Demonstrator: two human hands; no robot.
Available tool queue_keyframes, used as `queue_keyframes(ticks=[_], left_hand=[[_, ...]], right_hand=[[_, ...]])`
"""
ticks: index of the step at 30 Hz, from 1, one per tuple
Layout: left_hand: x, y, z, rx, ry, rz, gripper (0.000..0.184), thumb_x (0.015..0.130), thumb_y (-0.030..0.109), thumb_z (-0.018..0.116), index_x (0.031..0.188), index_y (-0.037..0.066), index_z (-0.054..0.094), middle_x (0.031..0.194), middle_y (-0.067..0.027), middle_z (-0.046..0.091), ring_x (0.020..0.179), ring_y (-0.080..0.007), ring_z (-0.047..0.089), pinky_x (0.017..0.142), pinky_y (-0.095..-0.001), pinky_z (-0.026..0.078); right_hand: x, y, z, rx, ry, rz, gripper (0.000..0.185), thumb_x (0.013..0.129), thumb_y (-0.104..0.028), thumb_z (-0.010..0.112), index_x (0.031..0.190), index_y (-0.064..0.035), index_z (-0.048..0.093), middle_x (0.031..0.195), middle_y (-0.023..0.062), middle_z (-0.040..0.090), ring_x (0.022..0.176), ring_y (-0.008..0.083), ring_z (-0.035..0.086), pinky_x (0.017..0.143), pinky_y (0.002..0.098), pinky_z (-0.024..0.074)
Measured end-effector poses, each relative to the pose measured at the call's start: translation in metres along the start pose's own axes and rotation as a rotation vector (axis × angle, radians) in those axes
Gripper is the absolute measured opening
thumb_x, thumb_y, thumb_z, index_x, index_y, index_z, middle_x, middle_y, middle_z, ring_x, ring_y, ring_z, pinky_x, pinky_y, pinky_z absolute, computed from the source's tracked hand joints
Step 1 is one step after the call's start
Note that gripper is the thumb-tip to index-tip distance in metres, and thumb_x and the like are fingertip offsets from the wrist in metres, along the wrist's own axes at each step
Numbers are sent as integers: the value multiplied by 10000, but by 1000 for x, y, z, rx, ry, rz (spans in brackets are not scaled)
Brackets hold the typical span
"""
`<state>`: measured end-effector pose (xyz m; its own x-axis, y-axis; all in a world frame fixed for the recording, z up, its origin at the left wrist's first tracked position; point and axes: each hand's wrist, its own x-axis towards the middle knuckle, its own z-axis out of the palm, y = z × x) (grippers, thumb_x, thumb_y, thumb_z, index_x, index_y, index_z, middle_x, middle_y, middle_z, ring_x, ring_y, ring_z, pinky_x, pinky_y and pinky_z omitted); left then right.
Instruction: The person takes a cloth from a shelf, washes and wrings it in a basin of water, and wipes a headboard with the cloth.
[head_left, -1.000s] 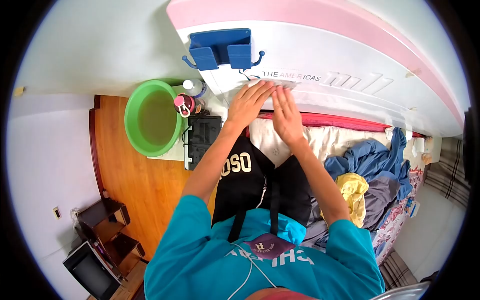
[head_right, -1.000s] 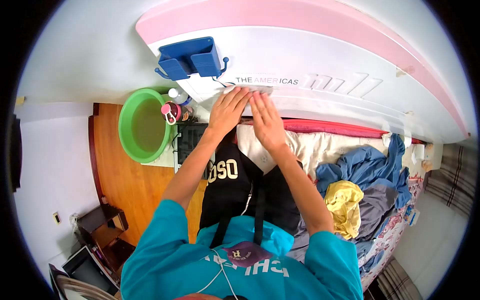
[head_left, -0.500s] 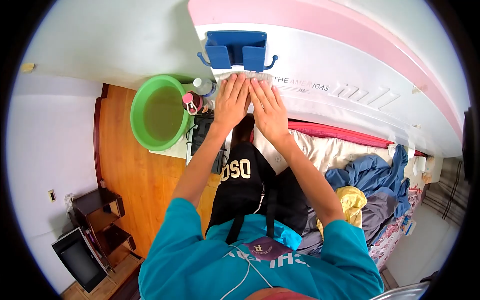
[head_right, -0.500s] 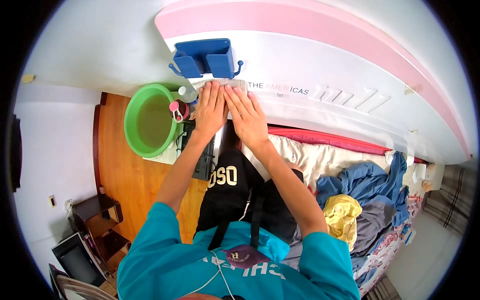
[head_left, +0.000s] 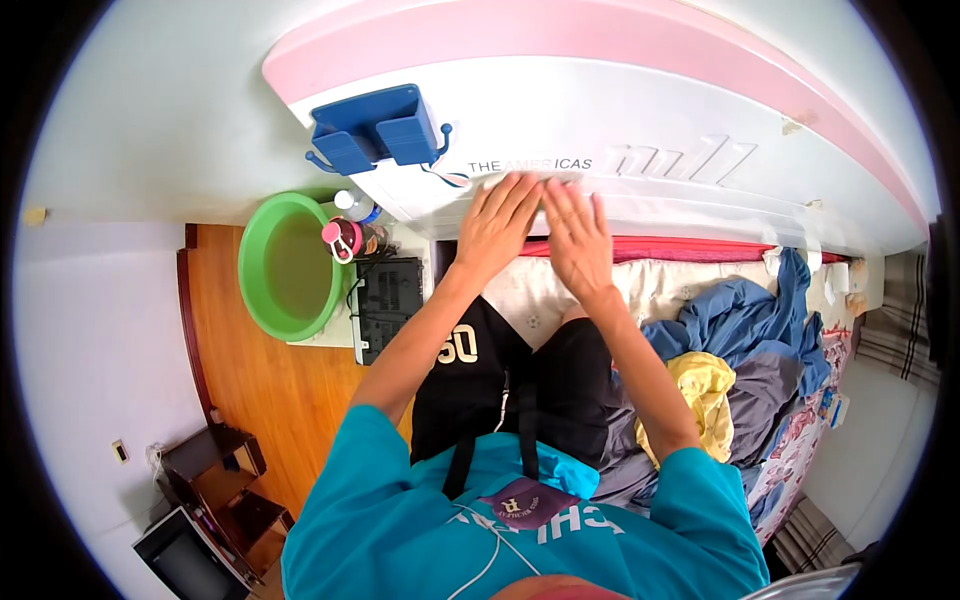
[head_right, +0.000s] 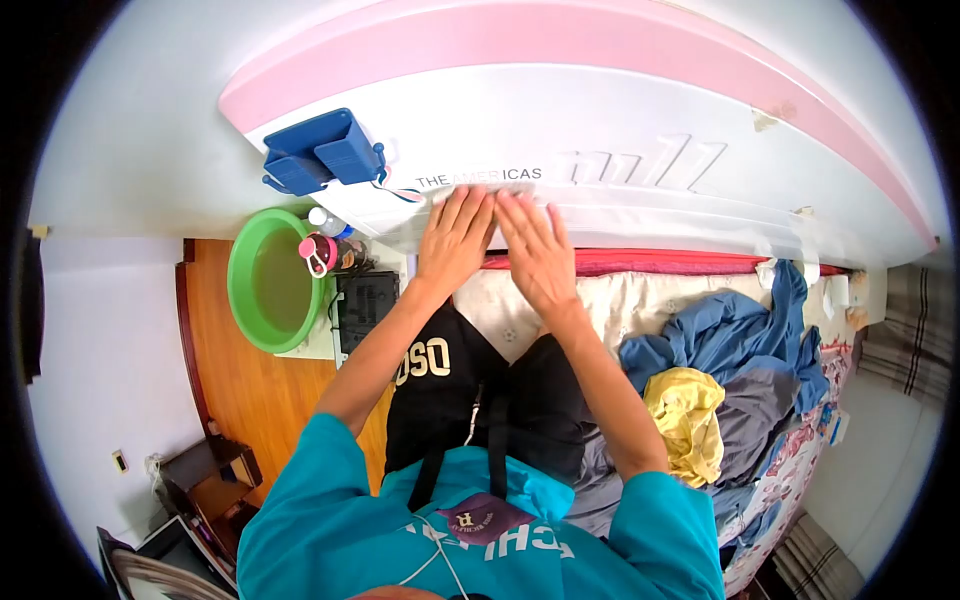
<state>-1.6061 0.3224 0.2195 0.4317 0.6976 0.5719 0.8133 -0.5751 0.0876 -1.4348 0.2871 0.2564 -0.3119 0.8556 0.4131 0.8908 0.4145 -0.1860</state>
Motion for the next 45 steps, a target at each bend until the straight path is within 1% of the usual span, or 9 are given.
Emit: queue_keyframes(ticks=[3, 5, 13, 18, 21, 27, 28, 34, 45], left_hand=[[60, 25, -34, -10, 97, -9, 438, 940, 216, 635, 1351, 64, 616, 1499, -87, 519, 1430, -289, 412, 1119, -467, 377], [63, 27, -25, 32, 115, 8, 441, 935, 207, 633, 1358, 84, 619, 1520, -65, 504, 1442, -270, 401, 1110, -462, 385], [9, 28, 30, 46, -11, 180, 457, 879, 166, 660, 1336, 160, 656, 1485, 28, 545, 1419, -190, 426, 1035, -426, 434], [62, 47, 0, 16, 32, 122, 505, 933, 186, 630, 1425, 90, 571, 1550, -25, 482, 1479, -239, 370, 1221, -448, 213], [113, 57, -34, -26, 93, 52, 497, 959, 171, 595, 1445, 80, 545, 1558, -58, 469, 1494, -263, 346, 1227, -460, 196], [95, 56, -8, -44, 121, 59, 483, 964, 170, 549, 1446, 164, 568, 1555, 29, 481, 1476, -175, 376, 1239, -408, 167], [79, 52, 5, 58, 80, 148, 468, 949, 157, 586, 1418, 140, 591, 1536, -18, 506, 1452, -226, 413, 1211, -445, 210], [7, 48, 44, 56, -182, 266, 513, 927, 128, 566, 1437, 185, 576, 1555, 95, 472, 1428, -117, 430, 1077, -331, 403], [-59, -26, 23, 129, -385, 157, 462, 892, 128, 592, 1348, 190, 632, 1416, 73, 611, 1289, -89, 564, 987, -347, 456]], right_hand=[[29, 8, -35, 5, 201, 70, 596, 874, -7, 552, 1461, -106, 524, 1543, 39, 485, 1417, 256, 460, 1185, 489, 303], [33, 14, -41, 2, 252, 69, 589, 870, 0, 555, 1453, -89, 533, 1534, 61, 492, 1418, 276, 457, 1176, 496, 318], [-38, 38, 6, 31, 46, 113, 556, 884, 0, 546, 1436, -70, 546, 1526, 53, 503, 1410, 287, 467, 1174, 492, 341], [-1, 34, -29, 74, 208, 193, 573, 883, 31, 520, 1446, -72, 533, 1557, 63, 464, 1445, 281, 425, 1184, 519, 311], [40, 36, -78, 106, 294, 161, 596, 857, 52, 530, 1441, -70, 538, 1547, 69, 475, 1444, 281, 426, 1188, 514, 308], [19, 48, -58, 148, 271, 152, 637, 808, 78, 551, 1429, -64, 544, 1528, 67, 497, 1434, 283, 440, 1185, 493, 325], [2, 53, -44, 110, 232, 161, 624, 816, 62, 548, 1427, -65, 547, 1521, 62, 503, 1419, 275, 456, 1177, 493, 340], [-71, 70, 10, 80, -22, 124, 594, 868, 14, 522, 1455, -80, 518, 1531, 47, 489, 1413, 248, 457, 1187, 471, 336], [-58, 17, 53, -22, -290, -101, 633, 912, -62, 515, 1537, -94, 417, 1639, -15, 323, 1487, 170, 335, 1248, 417, 220]])
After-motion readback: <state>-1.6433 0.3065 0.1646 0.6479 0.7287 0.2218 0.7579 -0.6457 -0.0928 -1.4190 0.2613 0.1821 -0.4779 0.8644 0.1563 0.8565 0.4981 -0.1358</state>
